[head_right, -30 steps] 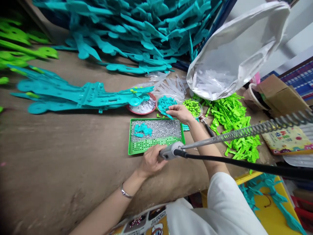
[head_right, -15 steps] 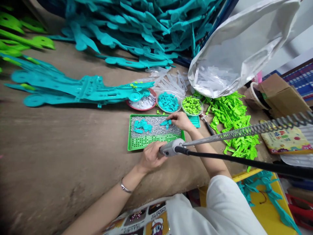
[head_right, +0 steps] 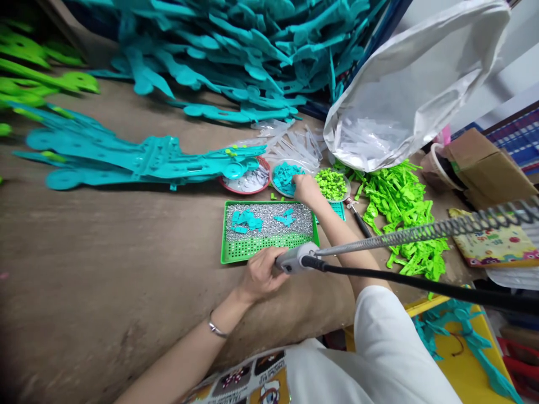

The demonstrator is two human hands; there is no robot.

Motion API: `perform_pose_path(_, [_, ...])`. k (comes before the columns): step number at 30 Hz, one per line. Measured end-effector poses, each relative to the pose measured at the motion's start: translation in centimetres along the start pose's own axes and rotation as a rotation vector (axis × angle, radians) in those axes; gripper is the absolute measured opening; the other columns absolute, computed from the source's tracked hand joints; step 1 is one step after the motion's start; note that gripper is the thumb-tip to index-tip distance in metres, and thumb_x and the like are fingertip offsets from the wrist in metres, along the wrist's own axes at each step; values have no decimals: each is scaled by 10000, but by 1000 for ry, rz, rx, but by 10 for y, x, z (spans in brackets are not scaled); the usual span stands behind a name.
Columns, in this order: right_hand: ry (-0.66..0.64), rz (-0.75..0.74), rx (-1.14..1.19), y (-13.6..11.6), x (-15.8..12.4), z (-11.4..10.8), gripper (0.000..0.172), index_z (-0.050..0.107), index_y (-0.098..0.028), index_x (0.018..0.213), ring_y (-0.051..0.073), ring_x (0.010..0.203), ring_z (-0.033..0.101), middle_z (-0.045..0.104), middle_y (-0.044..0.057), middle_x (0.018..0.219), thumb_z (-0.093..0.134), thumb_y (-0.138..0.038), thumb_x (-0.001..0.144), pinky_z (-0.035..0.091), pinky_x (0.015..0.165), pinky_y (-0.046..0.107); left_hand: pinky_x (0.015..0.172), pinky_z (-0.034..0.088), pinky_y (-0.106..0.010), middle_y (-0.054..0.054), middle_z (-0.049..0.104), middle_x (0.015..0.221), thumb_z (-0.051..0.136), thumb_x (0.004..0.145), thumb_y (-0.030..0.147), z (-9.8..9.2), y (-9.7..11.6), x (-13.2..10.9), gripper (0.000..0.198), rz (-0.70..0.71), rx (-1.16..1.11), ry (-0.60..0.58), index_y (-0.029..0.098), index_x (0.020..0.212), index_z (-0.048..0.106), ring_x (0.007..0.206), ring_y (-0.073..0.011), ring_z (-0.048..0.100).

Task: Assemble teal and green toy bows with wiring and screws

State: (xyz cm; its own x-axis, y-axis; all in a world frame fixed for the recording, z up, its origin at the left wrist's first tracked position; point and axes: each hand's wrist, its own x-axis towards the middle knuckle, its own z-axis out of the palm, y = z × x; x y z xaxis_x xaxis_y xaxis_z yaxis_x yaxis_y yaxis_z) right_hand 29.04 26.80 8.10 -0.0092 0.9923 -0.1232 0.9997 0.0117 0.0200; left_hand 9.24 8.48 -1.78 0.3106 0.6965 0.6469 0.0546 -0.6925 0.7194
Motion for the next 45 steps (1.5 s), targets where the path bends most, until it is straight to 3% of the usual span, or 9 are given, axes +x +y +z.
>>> perform_pose_path(4, [-19, -30, -13, 0, 9, 6, 401, 777, -122, 1080, 312, 1035, 709, 776, 185, 1068, 593, -7, 744, 523, 937, 379, 770, 544, -373, -90, 714, 985, 669, 935, 360, 1, -1, -1, 418, -2, -4, 2, 178, 1285, 531, 870, -240, 691])
perform_pose_path(10, [14, -73, 124, 13, 9, -11, 324, 785, -142, 1017, 209, 949, 711, 793, 91, 1020, 589, -29, 785, 540, 931, 328, 775, 546, -375, -91, 710, 974, 671, 931, 357, 0, -1, -1, 420, 10, 3, 9, 164, 1279, 539, 866, -241, 691])
perform_pose_path(14, [45, 49, 725, 22, -1, -16, 185, 751, -139, 953, 154, 767, 680, 760, 49, 909, 701, -162, 776, 592, 780, 321, 791, 549, -384, -99, 720, 1014, 672, 929, 349, 0, -1, -2, 427, 7, 5, 5, 162, 1288, 535, 896, -250, 700])
perform_pose_path(16, [-2, 93, 1023, 24, -10, -16, 212, 729, -149, 913, 131, 707, 653, 727, 21, 847, 778, -236, 726, 599, 723, 314, 793, 551, -384, -102, 722, 1023, 675, 926, 343, 0, -2, -2, 426, 6, 5, 2, 164, 1287, 537, 902, -251, 701])
perform_pose_path(20, [-82, 128, 1258, 24, -33, -13, 365, 731, -166, 895, 110, 701, 636, 689, -14, 798, 897, -337, 619, 597, 714, 301, 773, 551, -371, -95, 715, 988, 676, 927, 354, 1, -2, -1, 419, 6, 0, 4, 170, 1278, 542, 878, -245, 695])
perform_pose_path(30, [-170, 243, 1338, 22, -76, -1, 412, 792, -186, 934, 100, 743, 615, 725, 0, 868, 923, -420, 621, 582, 702, 257, 781, 553, -373, -93, 726, 1004, 667, 932, 347, -1, 1, 1, 407, 13, 27, 10, 178, 1277, 533, 890, -244, 704])
perform_pose_path(45, [-80, 296, 1181, 26, -82, 7, 292, 768, -176, 792, 127, 727, 648, 731, 12, 795, 893, -395, 643, 611, 682, 279, 798, 560, -371, -85, 716, 1005, 673, 932, 348, -1, 2, 3, 412, 1, -12, 12, 193, 1286, 531, 891, -235, 700])
